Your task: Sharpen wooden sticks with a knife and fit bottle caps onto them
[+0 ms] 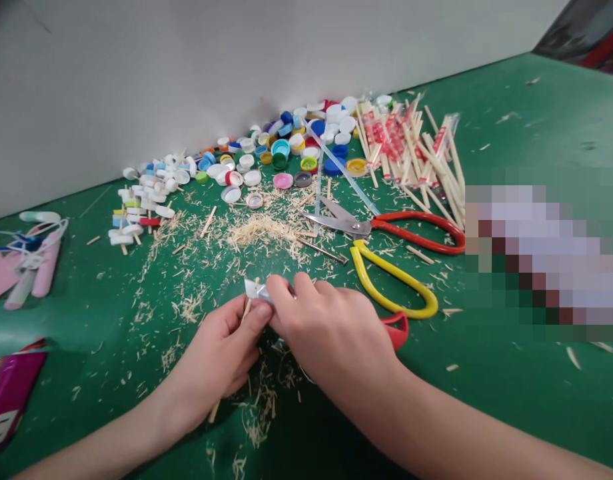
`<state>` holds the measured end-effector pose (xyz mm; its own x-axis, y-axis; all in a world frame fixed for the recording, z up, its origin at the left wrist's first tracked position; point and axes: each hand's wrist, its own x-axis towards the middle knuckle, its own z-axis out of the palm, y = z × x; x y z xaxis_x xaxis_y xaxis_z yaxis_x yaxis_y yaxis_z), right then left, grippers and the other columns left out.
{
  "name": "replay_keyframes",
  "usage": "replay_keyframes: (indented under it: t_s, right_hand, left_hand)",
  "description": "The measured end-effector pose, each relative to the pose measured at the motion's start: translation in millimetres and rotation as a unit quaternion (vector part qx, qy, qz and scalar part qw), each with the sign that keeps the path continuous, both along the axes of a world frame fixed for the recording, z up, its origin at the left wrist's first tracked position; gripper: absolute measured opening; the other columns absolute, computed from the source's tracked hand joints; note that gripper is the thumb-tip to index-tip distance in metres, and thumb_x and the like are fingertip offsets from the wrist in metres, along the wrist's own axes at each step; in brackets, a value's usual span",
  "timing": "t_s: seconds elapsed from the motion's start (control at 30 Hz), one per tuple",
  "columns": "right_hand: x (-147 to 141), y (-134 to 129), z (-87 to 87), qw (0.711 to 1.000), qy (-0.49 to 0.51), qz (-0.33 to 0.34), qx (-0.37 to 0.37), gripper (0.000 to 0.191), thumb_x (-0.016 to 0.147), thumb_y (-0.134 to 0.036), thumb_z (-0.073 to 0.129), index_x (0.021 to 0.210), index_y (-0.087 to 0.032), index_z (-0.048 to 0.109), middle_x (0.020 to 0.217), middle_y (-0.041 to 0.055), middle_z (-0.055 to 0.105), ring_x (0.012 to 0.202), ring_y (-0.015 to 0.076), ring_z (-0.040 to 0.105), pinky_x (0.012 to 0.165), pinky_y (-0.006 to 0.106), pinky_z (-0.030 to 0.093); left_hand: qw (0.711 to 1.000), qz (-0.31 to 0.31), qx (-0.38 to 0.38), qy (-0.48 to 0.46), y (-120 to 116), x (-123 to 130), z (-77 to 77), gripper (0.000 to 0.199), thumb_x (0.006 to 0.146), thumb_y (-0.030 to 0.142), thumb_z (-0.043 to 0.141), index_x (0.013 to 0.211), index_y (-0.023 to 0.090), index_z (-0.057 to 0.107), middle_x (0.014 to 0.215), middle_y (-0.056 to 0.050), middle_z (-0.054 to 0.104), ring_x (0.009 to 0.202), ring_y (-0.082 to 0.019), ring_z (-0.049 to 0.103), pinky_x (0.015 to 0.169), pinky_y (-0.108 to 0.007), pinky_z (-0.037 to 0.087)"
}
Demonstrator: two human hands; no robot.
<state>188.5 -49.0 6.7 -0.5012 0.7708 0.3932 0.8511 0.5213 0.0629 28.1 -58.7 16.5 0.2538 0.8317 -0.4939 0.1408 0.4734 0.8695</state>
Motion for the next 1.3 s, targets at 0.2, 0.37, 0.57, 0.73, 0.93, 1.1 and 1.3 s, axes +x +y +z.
replay_keyframes:
  t_s: [0.2,0.37,0.57,0.73,0.93,1.1,1.3]
  right_hand:
    - [4,7,-0.6,0.995,0.039,0.081,-0.043,0.023,0.102,-0.032,0.035,0.083,-0.022,0.045,0.062,-0.0047,0.05,0.045,0.0124,0.049,0.046,0.027,0.015]
    - [0,1,-0.9,1.0,0.019,-0.007,0.004,0.021,0.1,-0.028,0.035,0.084,-0.023,0.048,0.059,-0.0035,0.048,0.044,0.016,0.049,0.047,0.028,0.015]
    - [1,4,-0.2,0.997,0.042,0.054,-0.027,0.028,0.102,-0.034,0.034,0.081,-0.021,0.048,0.058,-0.0037,0.05,0.043,0.0123,0.045,0.045,0.027,0.014]
    - [-2,-1,0.5,0.999,-0.002,-0.039,0.029,0.027,0.1,-0.031,0.035,0.081,-0.021,0.052,0.055,-0.0019,0.048,0.041,0.0148,0.044,0.047,0.027,0.013]
    - [2,3,1.0,0.994,-0.03,-0.097,0.031,0.036,0.102,-0.043,0.031,0.084,-0.02,0.054,0.055,-0.0011,0.052,0.035,0.0148,0.037,0.045,0.026,0.007]
    - [5,5,3.3,0.999,0.041,0.003,-0.003,0.035,0.103,-0.039,0.029,0.079,-0.021,0.048,0.056,-0.0043,0.048,0.04,0.0128,0.041,0.044,0.027,0.014]
    - [7,4,2.8,0.99,0.094,0.07,-0.079,0.032,0.104,-0.041,0.031,0.087,-0.02,0.049,0.061,-0.0053,0.052,0.046,0.0096,0.046,0.045,0.025,0.016]
  left_hand:
    - [1.0,-0.022,-0.005,-0.012,1,-1,-0.1,0.04,0.086,0.061,0.055,0.092,0.021,0.055,0.046,0.012,0.025,0.042,-0.006,0.025,0.046,-0.02,0.023]
    - [1.0,-0.019,0.003,0.009,2,-2,0.8,0.039,0.087,0.058,0.054,0.082,0.02,0.053,0.045,0.011,0.022,0.043,-0.006,0.025,0.046,-0.021,0.023]
    - [0.999,-0.027,-0.021,-0.016,3,-2,3.9,0.041,0.086,0.06,0.054,0.079,0.021,0.046,0.047,0.012,0.025,0.04,-0.004,0.022,0.043,-0.021,0.019]
    - [0.998,-0.014,-0.051,-0.016,0,-1,2.6,0.042,0.088,0.06,0.053,0.076,0.021,0.042,0.048,0.013,0.02,0.039,-0.003,0.017,0.041,-0.019,0.017]
    - [0.992,0.023,-0.114,-0.038,0,0,7.5,0.048,0.085,0.063,0.056,0.073,0.023,0.032,0.05,0.012,0.02,0.039,-0.003,0.016,0.035,-0.017,0.013]
    - [0.993,0.005,-0.098,-0.063,0,-4,12.9,0.045,0.087,0.063,0.052,0.078,0.022,0.036,0.056,0.01,0.027,0.043,-0.003,0.024,0.039,-0.016,0.019]
    - [0.999,-0.039,-0.004,-0.026,-3,-8,9.5,0.041,0.086,0.06,0.057,0.095,0.02,0.051,0.074,0.005,0.044,0.06,-0.005,0.035,0.054,-0.018,0.033]
